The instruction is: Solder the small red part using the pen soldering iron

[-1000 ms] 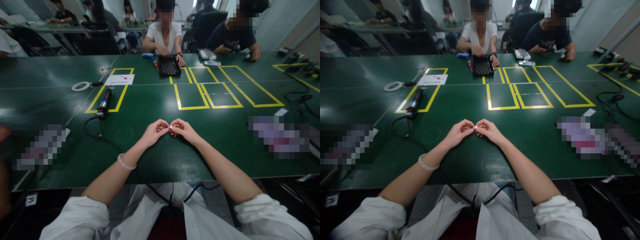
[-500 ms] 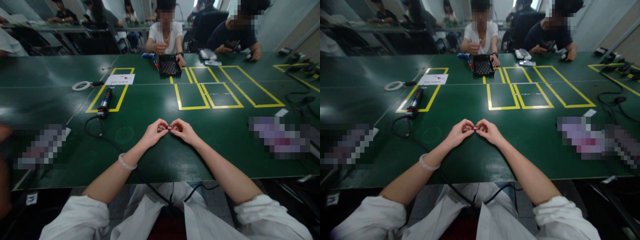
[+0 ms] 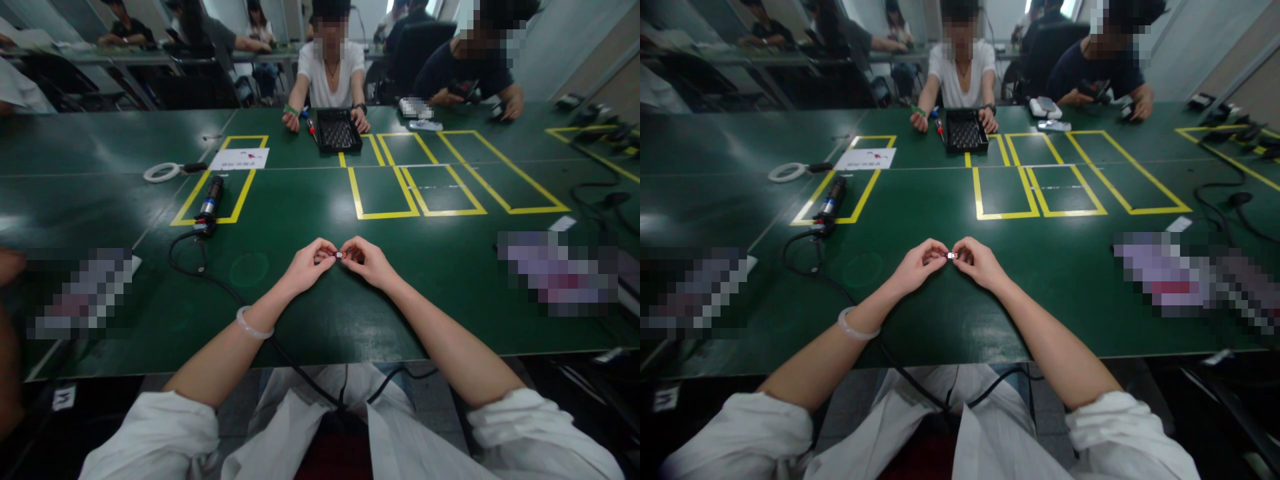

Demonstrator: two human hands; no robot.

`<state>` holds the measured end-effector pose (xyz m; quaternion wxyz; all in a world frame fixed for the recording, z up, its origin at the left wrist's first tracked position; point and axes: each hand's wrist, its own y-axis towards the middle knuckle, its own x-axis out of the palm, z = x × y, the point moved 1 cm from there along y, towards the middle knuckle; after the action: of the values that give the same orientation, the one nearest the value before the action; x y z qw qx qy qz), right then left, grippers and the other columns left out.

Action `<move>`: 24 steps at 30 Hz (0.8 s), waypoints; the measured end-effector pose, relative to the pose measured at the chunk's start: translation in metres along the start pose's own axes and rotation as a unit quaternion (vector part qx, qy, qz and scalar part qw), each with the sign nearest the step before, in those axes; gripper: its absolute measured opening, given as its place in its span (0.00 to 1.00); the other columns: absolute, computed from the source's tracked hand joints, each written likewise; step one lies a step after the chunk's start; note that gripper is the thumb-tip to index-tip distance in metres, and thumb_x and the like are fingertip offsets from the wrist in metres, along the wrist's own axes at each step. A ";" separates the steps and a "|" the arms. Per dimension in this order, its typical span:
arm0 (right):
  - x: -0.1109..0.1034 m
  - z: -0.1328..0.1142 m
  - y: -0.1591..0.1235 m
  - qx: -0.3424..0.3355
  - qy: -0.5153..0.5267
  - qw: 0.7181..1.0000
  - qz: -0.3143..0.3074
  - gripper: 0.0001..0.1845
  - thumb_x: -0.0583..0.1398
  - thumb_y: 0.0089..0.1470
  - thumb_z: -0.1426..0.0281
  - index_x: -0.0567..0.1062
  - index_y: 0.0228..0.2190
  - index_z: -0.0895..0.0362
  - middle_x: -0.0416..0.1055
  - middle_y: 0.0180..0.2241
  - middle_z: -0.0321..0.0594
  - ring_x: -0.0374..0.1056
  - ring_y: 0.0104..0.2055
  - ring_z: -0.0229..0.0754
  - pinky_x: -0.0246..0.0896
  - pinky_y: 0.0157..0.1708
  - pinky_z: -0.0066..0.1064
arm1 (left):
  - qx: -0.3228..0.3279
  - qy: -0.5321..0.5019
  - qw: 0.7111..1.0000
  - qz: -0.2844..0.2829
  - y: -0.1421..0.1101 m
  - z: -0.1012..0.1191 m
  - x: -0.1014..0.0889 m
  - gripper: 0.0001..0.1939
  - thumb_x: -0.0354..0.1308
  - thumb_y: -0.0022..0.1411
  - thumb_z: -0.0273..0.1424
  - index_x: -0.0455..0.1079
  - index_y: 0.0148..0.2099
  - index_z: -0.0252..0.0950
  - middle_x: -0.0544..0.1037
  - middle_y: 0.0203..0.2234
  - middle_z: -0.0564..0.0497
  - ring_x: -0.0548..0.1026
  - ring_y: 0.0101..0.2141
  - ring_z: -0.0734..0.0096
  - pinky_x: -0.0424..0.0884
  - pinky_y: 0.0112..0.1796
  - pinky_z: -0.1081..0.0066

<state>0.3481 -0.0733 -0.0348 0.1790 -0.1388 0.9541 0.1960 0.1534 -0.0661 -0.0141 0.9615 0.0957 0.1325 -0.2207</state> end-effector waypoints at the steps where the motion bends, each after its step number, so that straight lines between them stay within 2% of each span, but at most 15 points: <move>1: 0.000 -0.001 0.000 -0.004 -0.012 1.000 -0.001 0.07 0.61 0.55 0.69 0.72 0.38 0.55 0.71 0.36 0.38 0.68 0.34 0.38 0.63 0.32 0.30 | -0.001 0.001 1.000 -0.001 0.000 0.000 0.000 0.12 0.60 0.61 0.36 0.69 0.43 0.33 0.75 0.38 0.46 0.74 0.39 0.68 0.70 0.42 0.68; 11: -0.001 -0.004 -0.001 -0.013 -0.055 0.998 -0.018 0.06 0.61 0.55 0.71 0.72 0.37 0.55 0.70 0.34 0.37 0.66 0.31 0.37 0.62 0.31 0.29 | -0.016 0.008 0.999 -0.027 0.000 -0.002 -0.001 0.12 0.60 0.60 0.35 0.69 0.43 0.33 0.74 0.34 0.48 0.72 0.35 0.71 0.68 0.39 0.70; 15: 0.000 -0.001 -0.001 0.018 -0.018 1.000 -0.015 0.07 0.62 0.54 0.69 0.72 0.37 0.55 0.70 0.31 0.35 0.66 0.29 0.36 0.60 0.30 0.29 | 0.003 0.067 0.997 -0.030 0.002 -0.001 -0.012 0.16 0.56 0.64 0.39 0.69 0.49 0.34 0.75 0.38 0.47 0.74 0.38 0.68 0.69 0.41 0.69; 17: 0.000 0.001 0.000 0.041 0.000 0.999 -0.017 0.08 0.62 0.54 0.68 0.72 0.37 0.55 0.68 0.27 0.33 0.64 0.27 0.36 0.58 0.29 0.29 | 0.021 0.131 0.991 0.003 0.006 -0.001 -0.028 0.19 0.53 0.66 0.39 0.67 0.54 0.35 0.75 0.40 0.47 0.74 0.40 0.67 0.69 0.43 0.67; 19: 0.000 0.004 0.000 0.060 0.019 0.998 -0.017 0.10 0.63 0.53 0.68 0.71 0.38 0.55 0.67 0.25 0.31 0.62 0.25 0.35 0.57 0.28 0.28 | 0.038 0.222 0.972 0.071 0.010 -0.004 -0.054 0.20 0.51 0.68 0.39 0.66 0.58 0.35 0.75 0.43 0.45 0.74 0.44 0.64 0.67 0.48 0.64; 21: 0.000 0.006 0.001 0.075 0.044 0.996 -0.012 0.11 0.64 0.52 0.67 0.71 0.38 0.55 0.66 0.24 0.31 0.60 0.25 0.34 0.56 0.28 0.28 | 0.031 0.324 0.931 0.164 0.013 -0.010 -0.088 0.21 0.52 0.67 0.38 0.66 0.58 0.34 0.72 0.49 0.41 0.70 0.51 0.56 0.63 0.54 0.58; 24: 0.000 0.009 0.001 0.089 0.071 0.993 -0.007 0.12 0.64 0.51 0.67 0.71 0.37 0.56 0.66 0.24 0.30 0.59 0.24 0.34 0.54 0.27 0.28 | -0.042 0.430 0.859 0.276 0.010 -0.021 -0.145 0.26 0.56 0.64 0.36 0.63 0.61 0.31 0.64 0.59 0.35 0.59 0.61 0.43 0.53 0.60 0.49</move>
<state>0.3503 -0.0684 -0.0421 0.1236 -0.1425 0.9771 0.0988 0.0272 0.0057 0.0100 0.8335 0.1738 0.5100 0.1227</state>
